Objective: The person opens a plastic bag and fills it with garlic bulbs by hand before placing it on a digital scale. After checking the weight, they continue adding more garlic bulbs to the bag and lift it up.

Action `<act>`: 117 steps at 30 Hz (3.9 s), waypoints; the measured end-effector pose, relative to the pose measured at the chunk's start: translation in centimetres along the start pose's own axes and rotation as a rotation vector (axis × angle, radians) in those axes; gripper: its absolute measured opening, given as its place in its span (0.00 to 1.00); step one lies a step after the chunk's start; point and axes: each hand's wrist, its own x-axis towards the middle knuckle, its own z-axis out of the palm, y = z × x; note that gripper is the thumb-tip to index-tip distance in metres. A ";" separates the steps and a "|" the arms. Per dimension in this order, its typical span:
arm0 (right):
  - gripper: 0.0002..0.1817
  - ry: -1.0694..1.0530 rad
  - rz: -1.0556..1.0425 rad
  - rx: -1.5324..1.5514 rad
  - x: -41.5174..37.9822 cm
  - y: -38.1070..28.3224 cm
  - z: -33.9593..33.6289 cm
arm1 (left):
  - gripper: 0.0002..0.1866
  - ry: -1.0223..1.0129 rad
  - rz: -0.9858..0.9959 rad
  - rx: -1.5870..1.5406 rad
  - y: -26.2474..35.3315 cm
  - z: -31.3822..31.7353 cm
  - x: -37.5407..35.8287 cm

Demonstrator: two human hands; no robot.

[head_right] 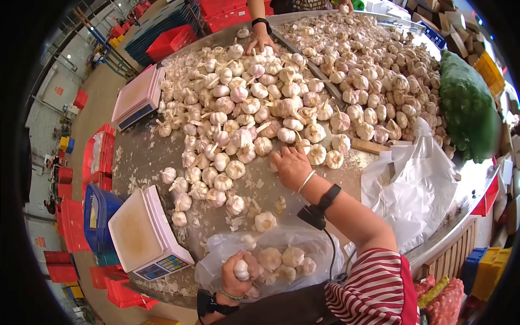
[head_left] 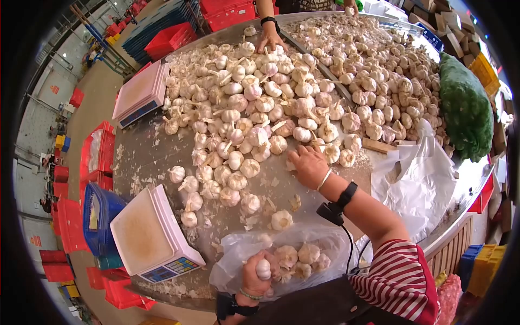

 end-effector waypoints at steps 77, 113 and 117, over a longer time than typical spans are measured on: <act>0.15 -0.005 0.276 1.903 -23.9 -8.1 -0.7 | 0.27 0.451 1.025 1.544 -2.3 -3.6 -8.1; 0.25 -0.279 0.110 0.193 -5.6 -8.7 2.6 | 0.31 0.280 0.869 2.040 -1.4 -2.6 -3.3; 0.23 -0.254 0.058 0.319 -5.8 -8.0 4.5 | 0.24 0.311 1.004 1.905 -0.2 -0.8 -3.8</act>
